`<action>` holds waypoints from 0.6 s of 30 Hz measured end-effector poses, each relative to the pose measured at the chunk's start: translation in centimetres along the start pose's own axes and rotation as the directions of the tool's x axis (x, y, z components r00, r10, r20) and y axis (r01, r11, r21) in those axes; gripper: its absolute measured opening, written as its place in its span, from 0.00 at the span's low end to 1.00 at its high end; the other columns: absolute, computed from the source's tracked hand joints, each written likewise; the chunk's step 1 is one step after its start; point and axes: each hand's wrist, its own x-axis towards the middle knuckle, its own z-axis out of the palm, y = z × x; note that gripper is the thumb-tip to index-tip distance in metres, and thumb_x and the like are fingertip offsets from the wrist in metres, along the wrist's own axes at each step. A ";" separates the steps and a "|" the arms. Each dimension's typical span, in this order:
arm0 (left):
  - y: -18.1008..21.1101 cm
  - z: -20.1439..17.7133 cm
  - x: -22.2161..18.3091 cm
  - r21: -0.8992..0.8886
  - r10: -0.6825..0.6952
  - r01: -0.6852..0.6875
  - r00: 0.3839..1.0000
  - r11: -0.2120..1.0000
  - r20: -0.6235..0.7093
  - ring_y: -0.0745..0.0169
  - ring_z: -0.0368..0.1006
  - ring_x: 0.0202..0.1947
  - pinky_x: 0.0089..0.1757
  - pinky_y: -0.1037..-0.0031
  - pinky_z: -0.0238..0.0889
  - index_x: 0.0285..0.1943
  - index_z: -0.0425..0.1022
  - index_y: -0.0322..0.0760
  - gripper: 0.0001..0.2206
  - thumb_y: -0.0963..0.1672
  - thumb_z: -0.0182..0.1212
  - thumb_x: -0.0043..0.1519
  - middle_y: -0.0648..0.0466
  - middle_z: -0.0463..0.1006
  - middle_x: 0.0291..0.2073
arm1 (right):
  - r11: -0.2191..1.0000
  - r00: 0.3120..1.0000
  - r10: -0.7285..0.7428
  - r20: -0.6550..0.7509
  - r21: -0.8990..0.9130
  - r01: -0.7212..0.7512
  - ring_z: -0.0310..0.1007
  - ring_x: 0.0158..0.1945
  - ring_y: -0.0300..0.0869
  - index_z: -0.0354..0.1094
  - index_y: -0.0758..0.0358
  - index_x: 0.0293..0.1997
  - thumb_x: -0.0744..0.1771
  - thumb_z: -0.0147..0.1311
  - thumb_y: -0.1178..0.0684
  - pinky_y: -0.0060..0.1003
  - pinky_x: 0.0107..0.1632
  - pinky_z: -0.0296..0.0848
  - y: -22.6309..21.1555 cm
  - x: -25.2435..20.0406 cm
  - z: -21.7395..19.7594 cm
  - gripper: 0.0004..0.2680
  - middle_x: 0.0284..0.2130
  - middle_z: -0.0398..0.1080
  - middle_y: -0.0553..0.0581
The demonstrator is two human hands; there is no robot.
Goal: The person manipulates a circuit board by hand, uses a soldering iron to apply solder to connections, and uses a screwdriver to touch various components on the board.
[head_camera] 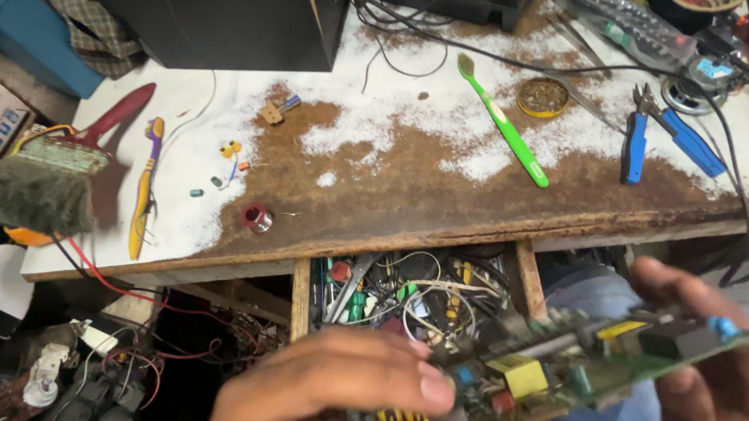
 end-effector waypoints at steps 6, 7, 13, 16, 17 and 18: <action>0.8 2.9 -0.2 -0.431 -0.297 0.172 0.924 0.886 -0.241 0.50 0.82 0.47 0.52 0.62 0.77 0.49 0.80 0.34 0.09 0.45 0.65 0.65 0.38 0.81 0.49 | 0.980 0.998 -0.014 -0.059 0.198 0.025 0.76 0.55 0.50 0.58 0.66 0.71 0.72 0.53 0.56 0.46 0.63 0.76 -0.3 -0.9 2.1 0.17 0.54 0.71 0.71; 0.9 2.7 -0.5 -0.445 -0.296 0.196 0.941 0.874 -0.166 0.47 0.82 0.50 0.56 0.59 0.76 0.48 0.80 0.34 0.08 0.44 0.64 0.67 0.38 0.80 0.50 | 0.977 0.995 0.066 -0.076 0.205 -0.049 0.76 0.53 0.51 0.57 0.66 0.70 0.70 0.52 0.58 0.46 0.60 0.76 -0.3 -1.1 2.1 0.18 0.54 0.71 0.71; 1.5 2.6 -2.0 -0.338 -0.293 0.279 0.956 0.899 0.009 0.46 0.82 0.52 0.58 0.58 0.77 0.62 0.71 0.35 0.13 0.45 0.56 0.72 0.41 0.81 0.50 | 0.764 0.882 0.453 -0.132 0.567 -0.307 0.76 0.52 0.53 0.60 0.64 0.58 0.69 0.52 0.58 0.47 0.53 0.78 -1.8 0.1 2.2 0.12 0.53 0.71 0.73; 1.2 3.4 -2.4 -0.297 -0.219 0.205 0.976 0.933 -0.014 0.47 0.83 0.52 0.58 0.58 0.77 0.66 0.65 0.35 0.14 0.45 0.55 0.74 0.43 0.82 0.48 | 0.864 0.928 0.361 -0.093 0.408 -0.296 0.75 0.57 0.52 0.58 0.61 0.58 0.65 0.58 0.59 0.46 0.56 0.80 -3.0 -0.9 2.2 0.17 0.56 0.70 0.70; 1.1 3.6 -2.5 -0.261 -0.164 0.156 0.986 0.953 -0.008 0.47 0.83 0.52 0.59 0.57 0.77 0.67 0.64 0.35 0.14 0.44 0.54 0.74 0.43 0.83 0.48 | 0.951 0.969 0.242 -0.053 0.209 -0.226 0.74 0.59 0.50 0.56 0.59 0.60 0.62 0.61 0.61 0.44 0.58 0.80 -3.0 -1.2 2.1 0.21 0.58 0.69 0.69; 1.0 3.6 -2.6 -0.255 -0.165 0.156 0.986 0.954 -0.014 0.48 0.83 0.52 0.59 0.56 0.76 0.67 0.63 0.35 0.14 0.44 0.54 0.75 0.44 0.83 0.47 | 0.965 0.976 0.213 -0.038 0.168 -0.204 0.74 0.59 0.51 0.55 0.59 0.60 0.62 0.62 0.60 0.45 0.59 0.80 -2.7 -1.6 2.1 0.22 0.58 0.69 0.70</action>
